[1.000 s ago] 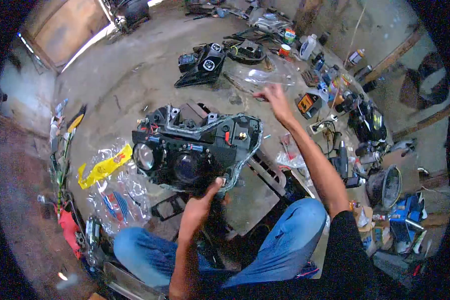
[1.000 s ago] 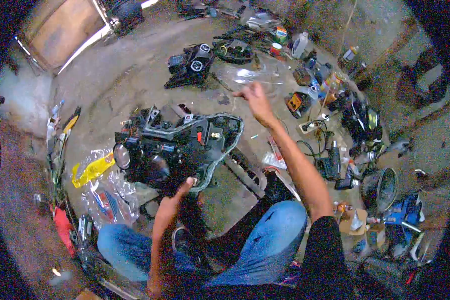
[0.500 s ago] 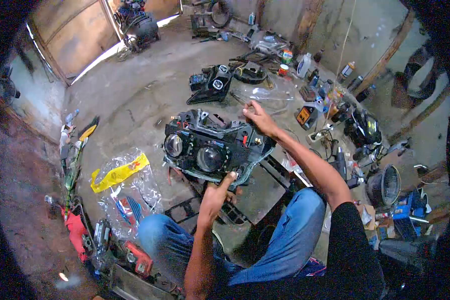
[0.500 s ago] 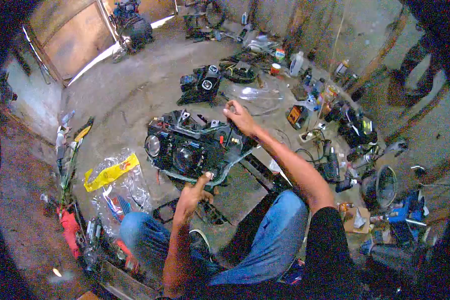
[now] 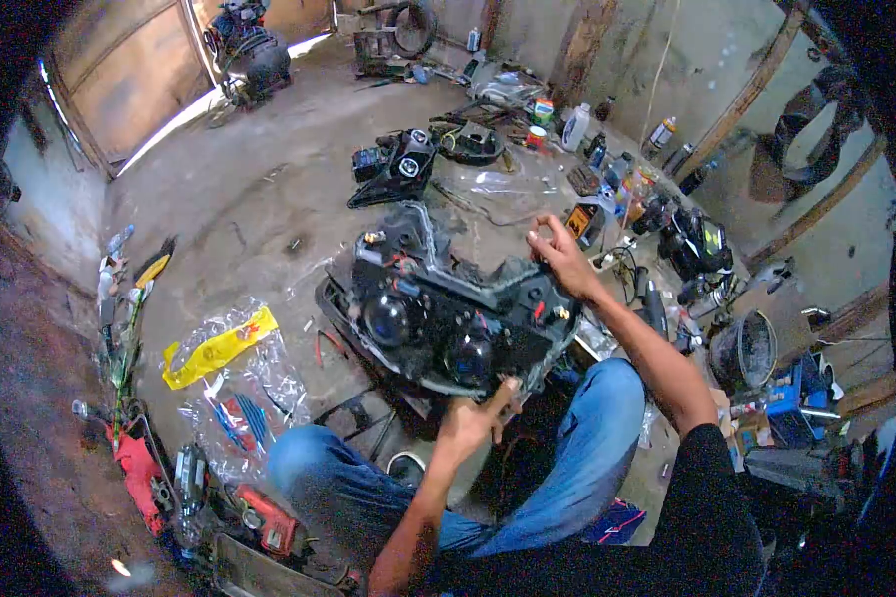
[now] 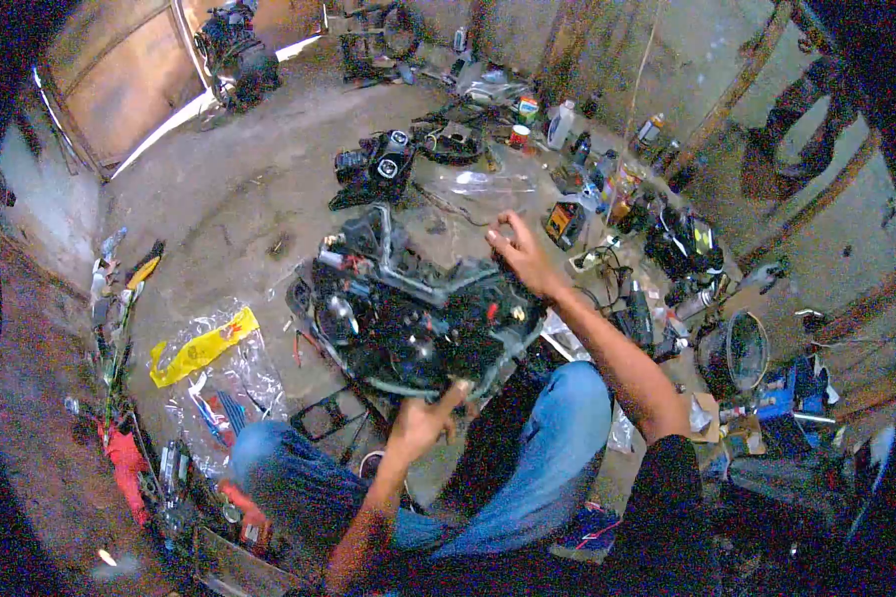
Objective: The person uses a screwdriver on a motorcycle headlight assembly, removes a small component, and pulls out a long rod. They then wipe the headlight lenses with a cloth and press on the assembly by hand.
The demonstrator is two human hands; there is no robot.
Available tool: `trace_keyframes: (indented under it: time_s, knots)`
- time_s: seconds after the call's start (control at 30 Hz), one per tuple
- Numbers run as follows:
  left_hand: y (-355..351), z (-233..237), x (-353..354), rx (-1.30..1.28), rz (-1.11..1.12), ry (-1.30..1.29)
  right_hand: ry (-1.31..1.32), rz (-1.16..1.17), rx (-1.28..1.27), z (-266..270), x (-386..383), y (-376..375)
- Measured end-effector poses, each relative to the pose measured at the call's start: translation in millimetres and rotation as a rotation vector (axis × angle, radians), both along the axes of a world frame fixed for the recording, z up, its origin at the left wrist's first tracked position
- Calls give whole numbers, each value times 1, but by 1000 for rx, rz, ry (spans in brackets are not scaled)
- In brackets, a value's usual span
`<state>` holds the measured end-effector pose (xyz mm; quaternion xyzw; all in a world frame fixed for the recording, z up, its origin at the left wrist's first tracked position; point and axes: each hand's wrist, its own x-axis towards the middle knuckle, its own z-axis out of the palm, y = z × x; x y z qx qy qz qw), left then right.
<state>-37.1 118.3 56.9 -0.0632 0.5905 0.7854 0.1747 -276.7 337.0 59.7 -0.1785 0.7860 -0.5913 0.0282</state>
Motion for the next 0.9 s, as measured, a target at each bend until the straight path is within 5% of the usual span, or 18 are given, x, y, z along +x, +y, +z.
trace_keyframes:
  time_s: [0.27, 0.57, 0.6, 0.67, 0.8, 0.9]
  knots:
    - [14, -4, -1, -151, -148, -66, 104, -17, 178, -29, -10, 31]
    - [31, -2, 8, -148, 67, -67, 229, -99, 236, -35, -15, 36]
    - [29, -6, 7, -111, 45, -89, 343, -232, 451, 10, 11, 25]
    - [29, -16, 7, -161, 11, -180, 438, -337, 483, 41, 22, 34]
    - [25, -8, 10, -160, 67, -193, 276, -495, 322, 109, 124, 16]
    - [23, 2, 9, -128, 81, -219, 168, -511, 233, 101, 205, -4]
